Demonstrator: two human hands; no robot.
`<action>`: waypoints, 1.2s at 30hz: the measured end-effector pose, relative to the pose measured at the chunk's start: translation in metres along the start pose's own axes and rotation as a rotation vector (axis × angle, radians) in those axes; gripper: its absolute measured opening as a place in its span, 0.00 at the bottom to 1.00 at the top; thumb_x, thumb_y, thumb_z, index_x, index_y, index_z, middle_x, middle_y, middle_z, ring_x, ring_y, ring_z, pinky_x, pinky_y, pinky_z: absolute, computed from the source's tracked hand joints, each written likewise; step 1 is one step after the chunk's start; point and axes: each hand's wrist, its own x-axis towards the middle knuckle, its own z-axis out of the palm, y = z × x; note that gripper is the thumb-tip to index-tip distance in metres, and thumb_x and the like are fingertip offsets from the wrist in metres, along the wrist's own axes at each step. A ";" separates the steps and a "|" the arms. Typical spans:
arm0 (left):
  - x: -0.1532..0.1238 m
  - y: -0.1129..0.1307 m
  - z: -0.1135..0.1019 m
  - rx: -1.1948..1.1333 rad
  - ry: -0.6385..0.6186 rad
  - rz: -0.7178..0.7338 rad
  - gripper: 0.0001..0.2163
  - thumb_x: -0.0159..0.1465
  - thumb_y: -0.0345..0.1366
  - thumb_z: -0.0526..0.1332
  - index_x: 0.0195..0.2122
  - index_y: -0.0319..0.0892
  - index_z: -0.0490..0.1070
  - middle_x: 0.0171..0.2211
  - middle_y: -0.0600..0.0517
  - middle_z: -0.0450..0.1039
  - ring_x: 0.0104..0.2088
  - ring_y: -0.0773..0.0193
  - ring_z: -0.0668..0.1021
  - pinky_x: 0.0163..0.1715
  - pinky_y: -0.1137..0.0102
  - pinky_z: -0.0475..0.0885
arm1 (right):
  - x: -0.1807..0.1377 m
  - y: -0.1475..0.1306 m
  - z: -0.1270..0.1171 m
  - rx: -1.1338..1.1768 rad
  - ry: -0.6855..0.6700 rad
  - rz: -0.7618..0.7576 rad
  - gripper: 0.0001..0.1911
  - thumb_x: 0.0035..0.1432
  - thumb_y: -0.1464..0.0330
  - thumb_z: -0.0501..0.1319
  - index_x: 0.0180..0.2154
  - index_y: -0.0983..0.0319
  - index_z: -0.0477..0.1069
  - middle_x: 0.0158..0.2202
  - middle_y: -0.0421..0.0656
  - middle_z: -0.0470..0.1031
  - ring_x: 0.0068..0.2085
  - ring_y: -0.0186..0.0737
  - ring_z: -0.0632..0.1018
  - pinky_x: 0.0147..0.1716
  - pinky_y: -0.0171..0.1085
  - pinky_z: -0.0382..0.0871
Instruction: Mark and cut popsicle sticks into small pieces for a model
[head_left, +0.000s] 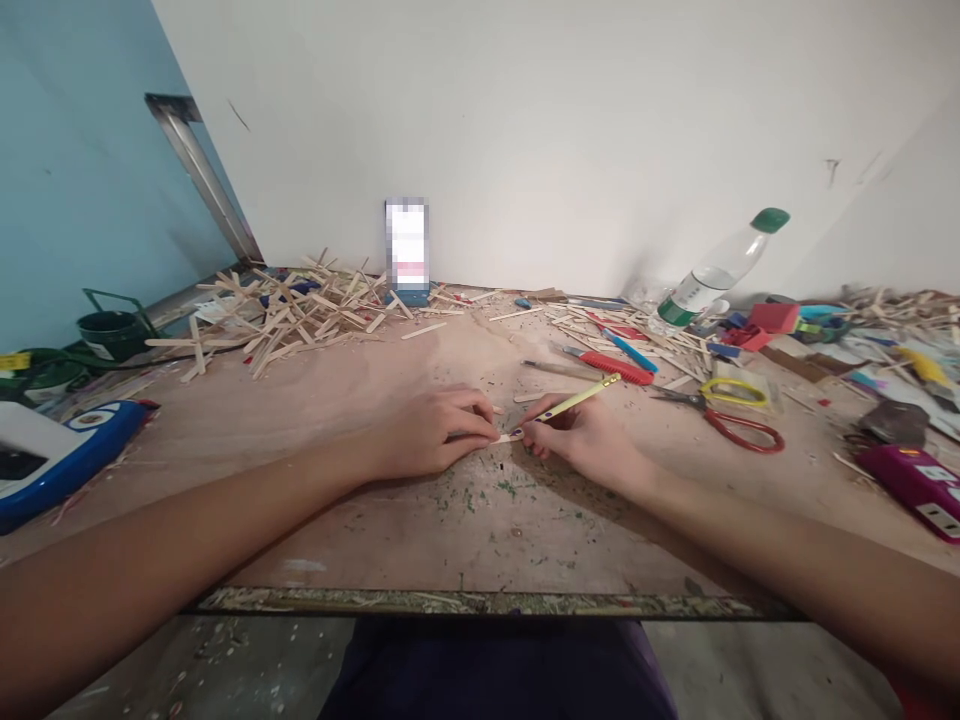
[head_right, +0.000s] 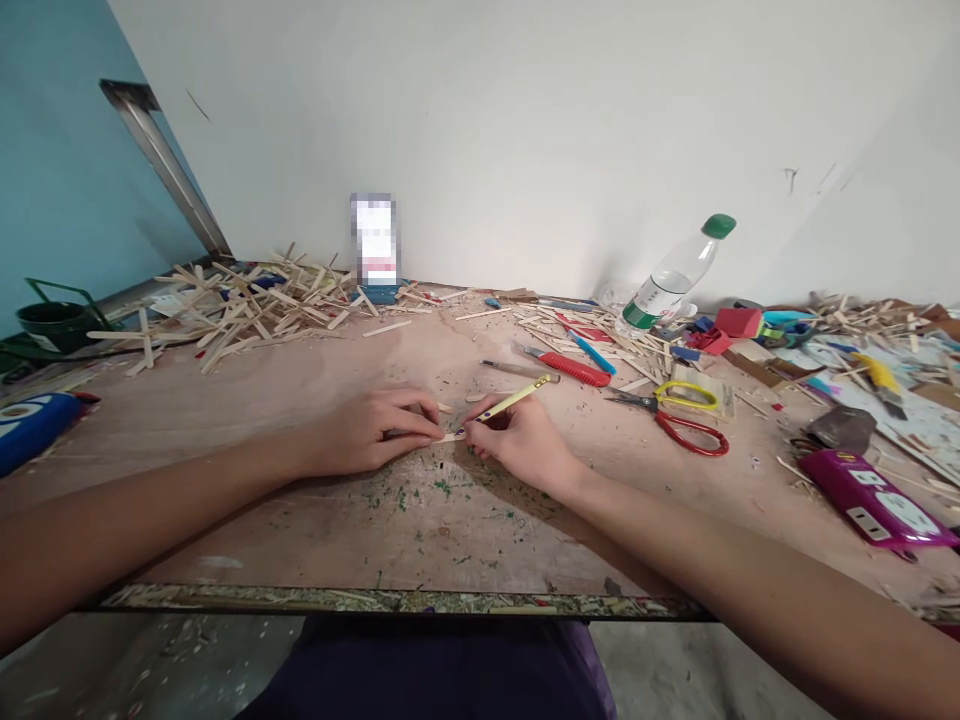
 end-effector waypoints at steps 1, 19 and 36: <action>0.000 0.000 0.000 0.002 0.000 -0.002 0.10 0.75 0.35 0.60 0.47 0.42 0.82 0.46 0.47 0.79 0.47 0.60 0.79 0.50 0.68 0.71 | 0.000 0.000 0.000 0.001 0.000 -0.004 0.07 0.48 0.65 0.66 0.30 0.61 0.76 0.23 0.40 0.76 0.24 0.35 0.74 0.24 0.35 0.70; 0.001 0.003 -0.001 -0.011 -0.016 -0.009 0.12 0.76 0.37 0.58 0.47 0.42 0.82 0.46 0.46 0.78 0.47 0.59 0.79 0.50 0.66 0.72 | 0.000 -0.001 -0.001 -0.001 -0.012 0.009 0.06 0.48 0.64 0.67 0.29 0.60 0.76 0.24 0.40 0.75 0.24 0.36 0.74 0.24 0.35 0.70; 0.001 0.002 -0.002 -0.007 -0.023 -0.009 0.12 0.76 0.37 0.58 0.48 0.42 0.82 0.46 0.46 0.78 0.47 0.59 0.79 0.50 0.67 0.72 | 0.001 0.001 -0.001 0.018 -0.008 0.007 0.06 0.48 0.65 0.67 0.30 0.60 0.77 0.24 0.40 0.77 0.24 0.37 0.74 0.25 0.36 0.72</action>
